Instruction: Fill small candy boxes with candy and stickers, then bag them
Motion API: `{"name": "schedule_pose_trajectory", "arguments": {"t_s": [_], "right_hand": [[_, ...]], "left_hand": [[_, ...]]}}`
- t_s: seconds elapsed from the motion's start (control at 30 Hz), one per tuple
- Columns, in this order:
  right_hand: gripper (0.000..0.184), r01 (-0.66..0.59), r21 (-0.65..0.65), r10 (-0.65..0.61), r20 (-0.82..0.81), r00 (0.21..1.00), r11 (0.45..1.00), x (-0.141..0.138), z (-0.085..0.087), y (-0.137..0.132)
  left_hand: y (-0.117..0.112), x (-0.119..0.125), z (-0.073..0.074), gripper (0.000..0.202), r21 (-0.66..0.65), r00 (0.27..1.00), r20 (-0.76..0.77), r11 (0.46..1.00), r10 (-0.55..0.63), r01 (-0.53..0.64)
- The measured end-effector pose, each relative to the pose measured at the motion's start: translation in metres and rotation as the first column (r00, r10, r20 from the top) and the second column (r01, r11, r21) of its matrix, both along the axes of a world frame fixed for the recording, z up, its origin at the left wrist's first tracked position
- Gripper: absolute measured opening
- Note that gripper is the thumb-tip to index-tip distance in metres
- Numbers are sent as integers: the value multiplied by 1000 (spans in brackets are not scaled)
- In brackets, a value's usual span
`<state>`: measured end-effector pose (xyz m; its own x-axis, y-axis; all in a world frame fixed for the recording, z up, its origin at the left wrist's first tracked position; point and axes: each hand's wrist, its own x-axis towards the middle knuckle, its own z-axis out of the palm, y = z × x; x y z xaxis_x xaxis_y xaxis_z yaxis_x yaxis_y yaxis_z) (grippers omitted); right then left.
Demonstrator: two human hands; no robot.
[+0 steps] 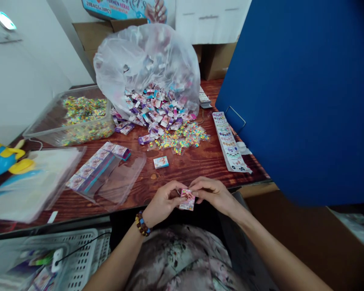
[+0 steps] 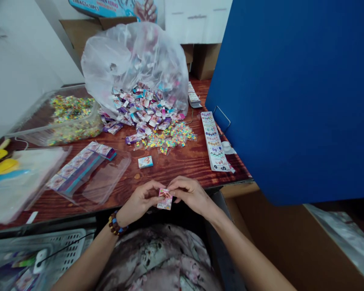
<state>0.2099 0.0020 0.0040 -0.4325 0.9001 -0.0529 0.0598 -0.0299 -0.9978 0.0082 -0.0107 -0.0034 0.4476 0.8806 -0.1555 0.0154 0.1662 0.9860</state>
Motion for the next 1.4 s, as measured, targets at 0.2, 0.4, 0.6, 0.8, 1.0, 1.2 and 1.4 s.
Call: {"name": "schedule_pose_trajectory", "arguments": {"t_s": [0.2,0.4,0.6,0.8,1.0,1.2,1.4], "right_hand": [[22,270,-130,-274,-15,962,954,-20,-27,2],[21,288,69,-295,137,946,955,-9,-22,14],[25,299,625,-655,473,589,721,78,-4,65],[35,75,616,-594,711,375,785,135,-4,144],[37,-77,549,-482,786,388,832,142,-17,177],[34,-82,553,-484,784,389,829,152,-19,182],[39,-61,569,-480,741,470,820,164,-31,200]], "left_hand": [[0,11,-2,40,292,907,-377,953,189,-77],[22,1,3,35,620,618,-668,769,414,156],[80,-37,11,35,579,366,-807,739,462,345],[95,-43,3,40,467,250,-884,763,395,446],[106,-55,-6,44,445,229,-895,739,382,506],[117,-69,-19,45,495,287,-869,695,403,522],[113,-67,-16,55,521,291,-854,708,431,477]]}}
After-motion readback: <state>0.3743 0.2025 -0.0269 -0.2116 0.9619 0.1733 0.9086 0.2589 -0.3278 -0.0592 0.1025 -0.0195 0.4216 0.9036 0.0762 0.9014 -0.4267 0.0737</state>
